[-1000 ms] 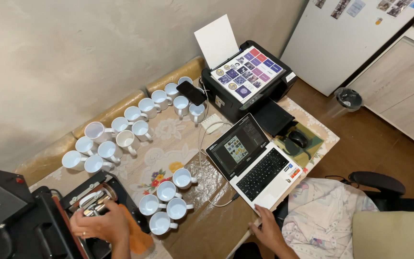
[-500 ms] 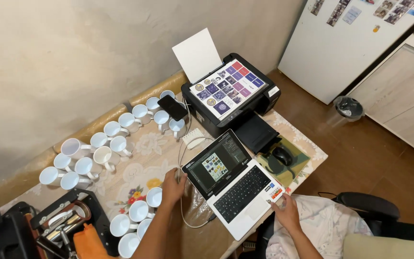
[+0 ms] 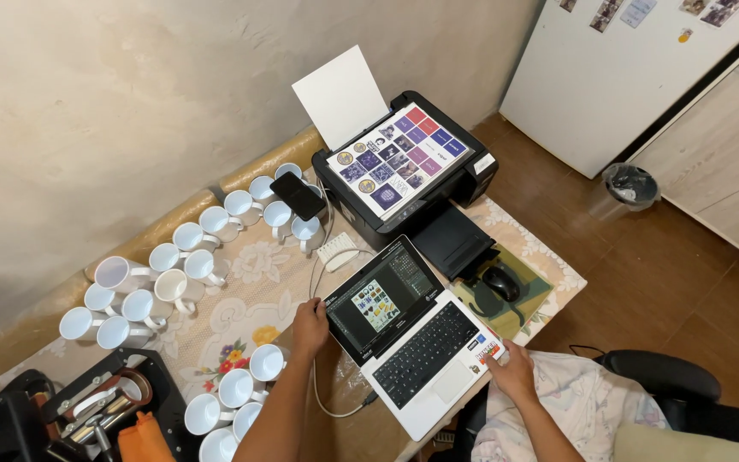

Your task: The person operates a laptop to prepare a design, then wraps a printed transfer sheet around a white mug and secures it in a mug press. They repeat the wrapping and pressing process for additional mugs.

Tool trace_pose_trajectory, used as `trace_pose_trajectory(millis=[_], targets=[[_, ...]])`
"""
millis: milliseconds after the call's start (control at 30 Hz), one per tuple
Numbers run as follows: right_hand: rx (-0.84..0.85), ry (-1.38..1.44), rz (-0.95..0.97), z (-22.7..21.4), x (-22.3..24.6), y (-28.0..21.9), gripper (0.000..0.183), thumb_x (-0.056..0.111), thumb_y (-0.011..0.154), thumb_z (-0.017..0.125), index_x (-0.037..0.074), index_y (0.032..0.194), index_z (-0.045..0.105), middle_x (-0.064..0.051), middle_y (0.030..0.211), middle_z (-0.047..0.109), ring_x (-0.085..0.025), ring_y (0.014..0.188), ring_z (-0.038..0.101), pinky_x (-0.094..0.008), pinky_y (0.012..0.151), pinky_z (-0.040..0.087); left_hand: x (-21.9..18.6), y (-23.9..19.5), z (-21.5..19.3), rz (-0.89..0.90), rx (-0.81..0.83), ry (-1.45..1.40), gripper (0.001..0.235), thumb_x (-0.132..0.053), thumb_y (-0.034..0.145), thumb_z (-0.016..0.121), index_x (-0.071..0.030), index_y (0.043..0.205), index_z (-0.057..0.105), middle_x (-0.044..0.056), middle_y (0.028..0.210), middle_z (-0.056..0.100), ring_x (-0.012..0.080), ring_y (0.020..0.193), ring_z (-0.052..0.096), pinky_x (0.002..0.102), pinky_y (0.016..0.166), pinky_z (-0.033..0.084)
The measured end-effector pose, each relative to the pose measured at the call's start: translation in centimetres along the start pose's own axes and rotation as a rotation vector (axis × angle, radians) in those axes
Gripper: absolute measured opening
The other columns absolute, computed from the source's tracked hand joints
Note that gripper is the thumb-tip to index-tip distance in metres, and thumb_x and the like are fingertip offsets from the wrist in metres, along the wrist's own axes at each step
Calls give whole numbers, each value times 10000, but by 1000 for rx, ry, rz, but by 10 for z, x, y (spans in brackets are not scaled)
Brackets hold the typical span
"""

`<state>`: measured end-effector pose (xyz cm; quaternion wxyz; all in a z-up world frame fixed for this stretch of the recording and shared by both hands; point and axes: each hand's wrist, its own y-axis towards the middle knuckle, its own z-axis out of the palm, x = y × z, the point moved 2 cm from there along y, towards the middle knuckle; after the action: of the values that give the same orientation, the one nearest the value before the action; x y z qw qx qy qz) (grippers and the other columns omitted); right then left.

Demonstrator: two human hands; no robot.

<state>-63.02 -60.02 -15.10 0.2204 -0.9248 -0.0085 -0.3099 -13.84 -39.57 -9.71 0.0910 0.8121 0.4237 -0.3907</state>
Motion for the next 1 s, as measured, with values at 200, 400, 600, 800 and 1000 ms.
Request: trace_pose_trajectory(millis=[200,400,600,800,1000], targets=[[37,15,23,-8,18,-5,805,452,946,806,115,1649,607,-136,1603,614,-293,1406,684,-421,1203,537,5,4,7,32,-67,-32,412,-330,1140,513,-87,1350,770,244,1303,715,437,1256,688,526,1137,505],[69,36,96,-17,35,-14,790,438,962,797,107,1651,600,-105,1611,587,-263,1220,786,-404,1106,608,-2,0,4,-57,-49,-40,357,-300,1147,503,-128,1304,775,204,1320,703,419,1233,695,522,1108,517],[62,21,111,-18,36,-18,766,467,923,808,111,1584,652,-91,1571,614,-243,1162,785,-395,1074,600,0,-5,2,-68,-63,-52,357,-257,1145,508,-90,1298,785,208,1306,715,412,1201,710,508,1098,532],[40,59,83,-7,23,-12,750,438,911,852,104,1558,672,-91,1594,610,-249,1140,798,-379,1068,606,16,-4,8,-74,-110,-70,365,-236,1120,515,-100,1319,790,193,1321,722,394,1240,697,502,1129,520],[32,68,64,-8,27,-22,783,430,896,854,91,1575,659,-97,1637,571,-256,1124,787,-380,1066,609,24,-6,12,-54,-134,-94,362,-239,1112,556,-96,1349,789,207,1335,725,393,1258,701,486,1173,509]])
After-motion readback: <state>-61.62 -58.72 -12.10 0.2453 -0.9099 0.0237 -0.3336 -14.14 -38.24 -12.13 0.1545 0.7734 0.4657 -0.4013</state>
